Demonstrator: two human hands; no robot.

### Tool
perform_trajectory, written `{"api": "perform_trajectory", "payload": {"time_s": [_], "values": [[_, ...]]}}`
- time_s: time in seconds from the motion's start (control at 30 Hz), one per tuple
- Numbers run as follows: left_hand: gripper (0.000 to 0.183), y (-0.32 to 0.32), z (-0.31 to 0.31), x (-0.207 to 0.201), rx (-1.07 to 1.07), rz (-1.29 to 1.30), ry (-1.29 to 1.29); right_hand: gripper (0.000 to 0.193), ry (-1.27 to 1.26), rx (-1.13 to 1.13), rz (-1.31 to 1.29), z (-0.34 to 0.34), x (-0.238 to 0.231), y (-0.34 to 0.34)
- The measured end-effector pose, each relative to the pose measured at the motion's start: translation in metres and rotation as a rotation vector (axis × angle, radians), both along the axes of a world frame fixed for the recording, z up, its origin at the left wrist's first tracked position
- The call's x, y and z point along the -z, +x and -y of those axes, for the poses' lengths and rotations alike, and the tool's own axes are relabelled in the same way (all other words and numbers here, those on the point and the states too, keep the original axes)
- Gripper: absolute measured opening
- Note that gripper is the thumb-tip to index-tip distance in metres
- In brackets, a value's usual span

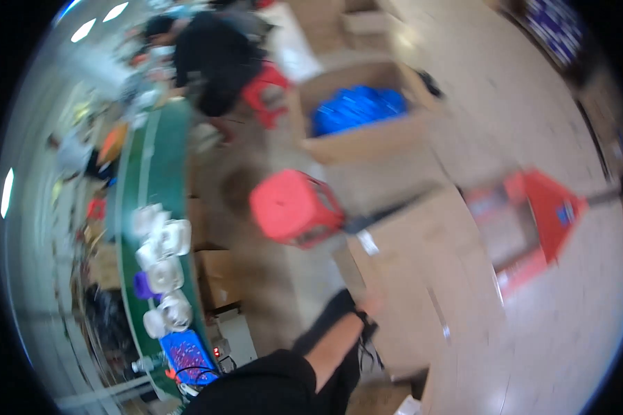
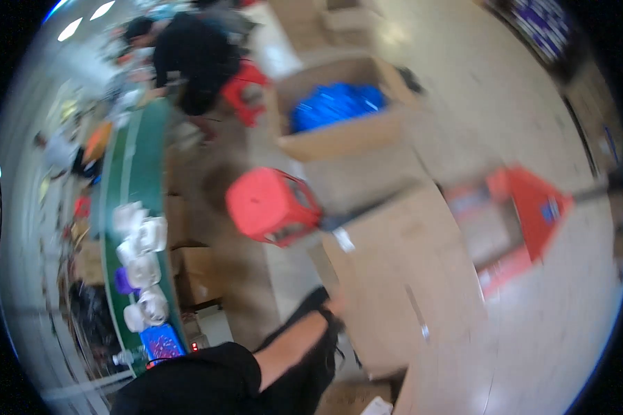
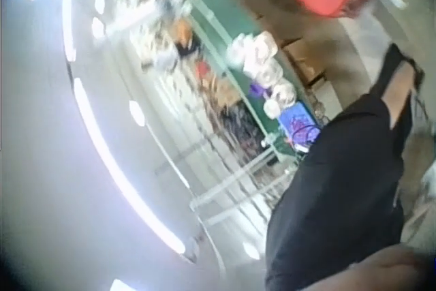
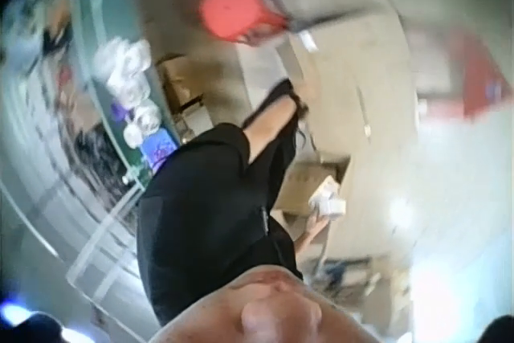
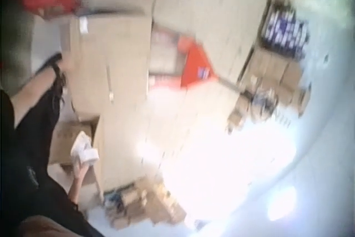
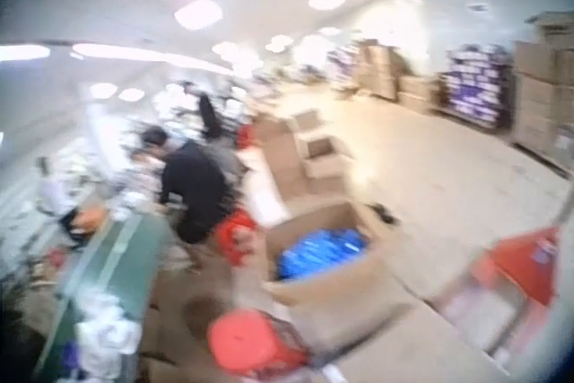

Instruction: Assembling white plastic housing components for electronic devices on a production line.

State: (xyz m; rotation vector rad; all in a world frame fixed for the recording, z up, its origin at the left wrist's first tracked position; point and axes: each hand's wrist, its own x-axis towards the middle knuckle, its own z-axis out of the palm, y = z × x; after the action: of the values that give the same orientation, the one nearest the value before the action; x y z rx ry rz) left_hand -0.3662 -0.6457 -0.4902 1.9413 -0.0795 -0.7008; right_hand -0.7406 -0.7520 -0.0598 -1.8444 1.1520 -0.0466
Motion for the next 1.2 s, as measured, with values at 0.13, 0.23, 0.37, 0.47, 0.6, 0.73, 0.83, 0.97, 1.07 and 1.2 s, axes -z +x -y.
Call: {"api": "perform_trajectory", "payload": {"time_s": [0.13,0.23,0.37,0.47,0.6,0.73,0.83,0.97,1.07,1.2], "values": [[0.023,0.008,0.008,-0.097,0.623,-0.193,-0.075,0.041,-0.055,-0.354,-0.118,0.064,0.058,0.030],[0.031,0.025,0.037,-0.211,0.674,-0.316,-0.099,0.043,-0.137,-0.550,-0.027,0.104,0.062,0.116],[0.061,0.041,-0.029,-0.374,0.367,-0.750,-0.310,0.037,-0.096,-1.009,0.256,0.108,0.020,0.218],[0.073,0.006,-0.094,-0.452,0.109,-0.783,-0.596,0.034,0.010,-1.259,0.445,0.046,-0.063,0.268],[0.070,-0.051,-0.172,-0.478,-0.197,-0.319,-0.701,0.027,-0.314,-1.725,0.554,-0.034,-0.117,0.276],[0.066,-0.091,-0.229,-0.497,-0.440,-0.252,-0.979,0.014,-0.352,-1.988,0.749,-0.103,-0.163,0.293],[0.065,-0.097,-0.274,-0.504,-0.550,-0.238,-1.022,0.019,-0.245,-2.217,0.695,-0.147,-0.163,0.325],[0.062,-0.078,-0.336,-0.482,-0.769,-0.031,-1.076,0.042,0.159,-2.194,0.116,-0.186,-0.156,0.405],[0.061,-0.050,-0.391,-0.466,-0.913,0.154,-1.127,0.054,0.187,-2.182,0.142,-0.239,-0.190,0.488],[0.063,-0.016,-0.422,-0.460,-1.035,0.195,-1.137,0.043,0.528,-1.464,0.159,-0.288,-0.172,0.563]]}}
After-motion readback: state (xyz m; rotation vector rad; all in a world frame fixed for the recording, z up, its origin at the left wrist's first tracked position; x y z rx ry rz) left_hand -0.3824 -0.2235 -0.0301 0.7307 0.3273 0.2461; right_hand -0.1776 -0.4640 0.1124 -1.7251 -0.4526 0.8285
